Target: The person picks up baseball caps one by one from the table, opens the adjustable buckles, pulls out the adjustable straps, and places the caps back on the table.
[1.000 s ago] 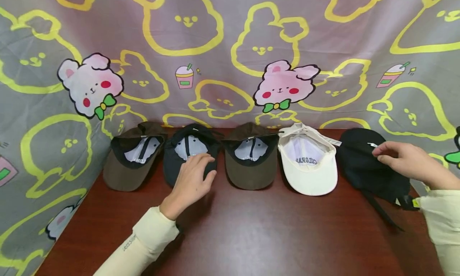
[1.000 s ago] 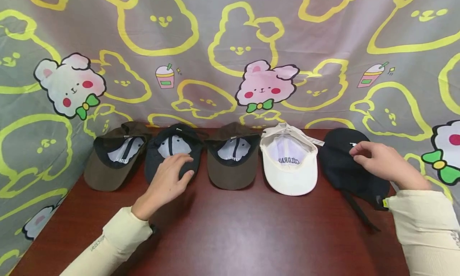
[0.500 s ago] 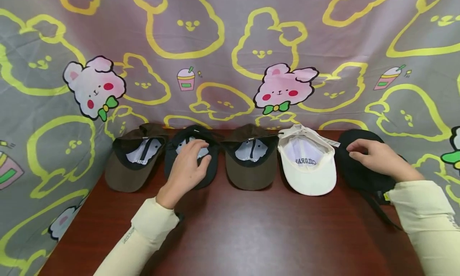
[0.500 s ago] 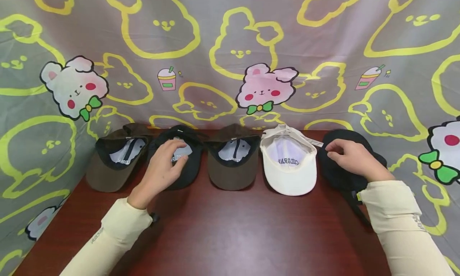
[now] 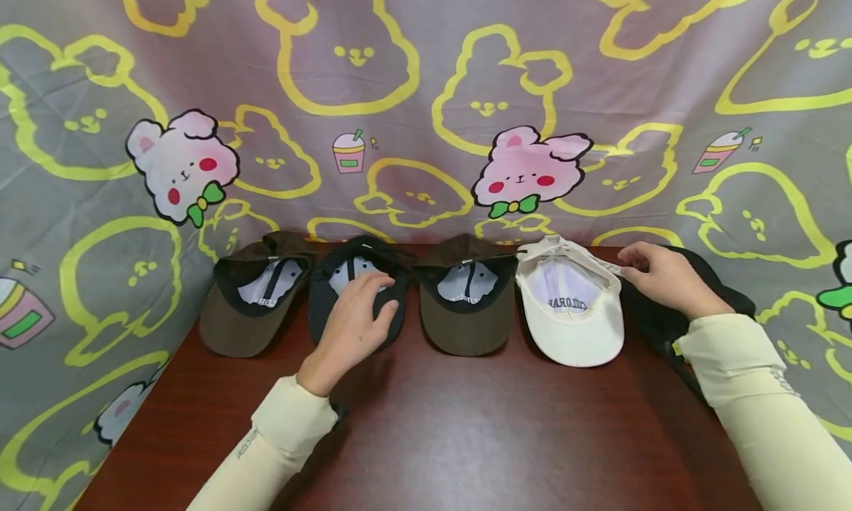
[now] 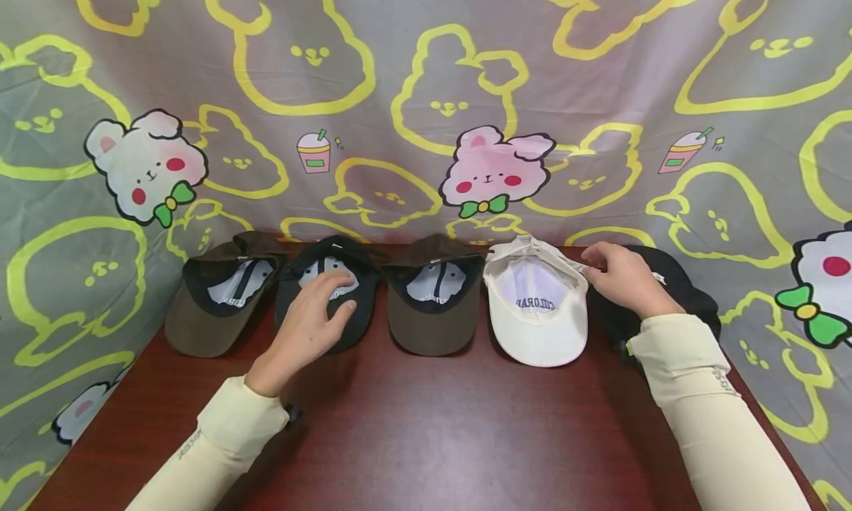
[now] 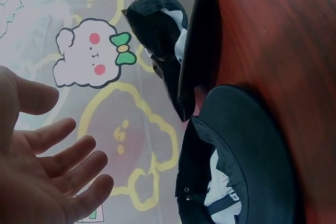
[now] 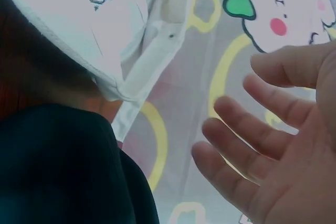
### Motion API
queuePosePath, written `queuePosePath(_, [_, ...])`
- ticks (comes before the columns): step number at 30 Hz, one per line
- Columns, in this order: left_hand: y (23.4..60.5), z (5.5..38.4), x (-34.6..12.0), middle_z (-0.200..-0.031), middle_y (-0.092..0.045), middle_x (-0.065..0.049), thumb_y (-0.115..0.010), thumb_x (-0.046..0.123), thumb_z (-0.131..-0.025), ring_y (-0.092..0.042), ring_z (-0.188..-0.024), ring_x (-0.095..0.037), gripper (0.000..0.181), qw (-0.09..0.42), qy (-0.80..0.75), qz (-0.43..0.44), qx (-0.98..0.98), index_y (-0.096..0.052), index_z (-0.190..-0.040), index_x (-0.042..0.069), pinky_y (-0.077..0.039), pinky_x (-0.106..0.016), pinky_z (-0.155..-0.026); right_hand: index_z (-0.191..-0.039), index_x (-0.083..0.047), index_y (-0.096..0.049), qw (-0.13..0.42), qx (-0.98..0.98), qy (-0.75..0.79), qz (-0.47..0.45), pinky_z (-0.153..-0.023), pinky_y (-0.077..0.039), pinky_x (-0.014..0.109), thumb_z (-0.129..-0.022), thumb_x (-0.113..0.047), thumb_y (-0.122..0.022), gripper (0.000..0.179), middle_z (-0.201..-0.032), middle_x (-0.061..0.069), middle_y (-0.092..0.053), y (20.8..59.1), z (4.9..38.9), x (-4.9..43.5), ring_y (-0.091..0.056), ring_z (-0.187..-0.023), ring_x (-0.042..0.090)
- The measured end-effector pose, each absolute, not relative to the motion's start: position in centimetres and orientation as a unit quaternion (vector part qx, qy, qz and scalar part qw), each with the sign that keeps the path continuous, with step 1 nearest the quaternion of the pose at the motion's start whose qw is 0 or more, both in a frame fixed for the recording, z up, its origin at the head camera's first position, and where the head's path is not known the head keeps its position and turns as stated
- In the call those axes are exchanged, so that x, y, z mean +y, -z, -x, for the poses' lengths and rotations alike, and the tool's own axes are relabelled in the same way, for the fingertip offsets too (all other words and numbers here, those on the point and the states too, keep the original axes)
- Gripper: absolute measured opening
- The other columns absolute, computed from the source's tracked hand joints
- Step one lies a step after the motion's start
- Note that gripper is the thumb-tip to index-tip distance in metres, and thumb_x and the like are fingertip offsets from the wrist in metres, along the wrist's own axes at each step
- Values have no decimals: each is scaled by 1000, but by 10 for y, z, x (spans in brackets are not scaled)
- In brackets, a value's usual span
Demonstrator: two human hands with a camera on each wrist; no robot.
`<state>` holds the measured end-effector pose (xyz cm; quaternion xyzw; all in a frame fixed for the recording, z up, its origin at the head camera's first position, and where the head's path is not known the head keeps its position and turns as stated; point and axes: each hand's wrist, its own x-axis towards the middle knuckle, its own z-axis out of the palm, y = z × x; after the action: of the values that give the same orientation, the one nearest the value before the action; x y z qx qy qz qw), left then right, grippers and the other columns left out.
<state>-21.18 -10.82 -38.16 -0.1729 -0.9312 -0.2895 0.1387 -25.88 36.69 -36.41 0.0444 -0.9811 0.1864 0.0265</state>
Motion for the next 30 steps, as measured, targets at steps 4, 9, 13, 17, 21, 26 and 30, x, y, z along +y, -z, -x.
queuePosePath(4, [386,211,-108,-133,-60,-10,-61,20,-96,-54,-128,-30,35,135,286,179,-932,-62,-128,7,-44,-49,-108,-127,10,-53,34,-981,-189,-32,-95,-42,66,-92,-13,-59,42,-123,35,-54,367,270,360,-51,-113,50])
queuePosePath(9, [391,209,-107,-133,-60,-11,-62,20,-95,-56,-126,-30,34,127,278,190,-933,-62,-127,6,-45,-48,-107,-127,12,-52,30,-983,-177,-34,-98,-41,66,-91,-11,-59,44,-125,36,-54,378,286,351,-51,-116,52])
queuePosePath(13, [394,206,-107,-133,-60,-10,-63,20,-95,-56,-127,-30,34,118,275,191,-935,-62,-127,7,-45,-49,-107,-126,13,-54,32,-986,-161,-44,-99,-41,64,-91,-11,-57,43,-124,37,-56,388,300,344,-53,-116,52])
queuePosePath(17, [395,204,-106,-135,-58,-10,-62,22,-96,-55,-128,-30,35,104,276,191,-936,-62,-127,7,-44,-49,-108,-126,12,-56,39,-986,-157,-34,-97,-42,62,-89,-11,-54,43,-123,36,-58,395,309,340,-54,-113,52])
queuePosePath(21, [397,203,-107,-137,-58,-11,-62,22,-95,-53,-130,-30,35,105,272,194,-937,-63,-126,6,-44,-51,-108,-125,11,-56,33,-987,-160,-8,-95,-43,62,-89,-12,-53,43,-120,34,-59,399,313,338,-55,-110,49])
queuePosePath(26, [401,201,-110,-137,-57,-12,-64,22,-94,-51,-132,-30,35,108,268,193,-938,-63,-126,6,-42,-52,-109,-126,9,-57,11,-987,-158,21,-94,-44,62,-89,-12,-53,42,-120,33,-59,404,316,338,-55,-110,48])
queuePosePath(30, [403,198,-112,-136,-58,-12,-63,22,-94,-52,-132,-31,35,102,266,194,-939,-63,-125,6,-43,-52,-109,-125,7,-58,5,-989,-148,24,-91,-44,62,-89,-13,-54,41,-119,32,-60,408,319,338,-56,-108,48])
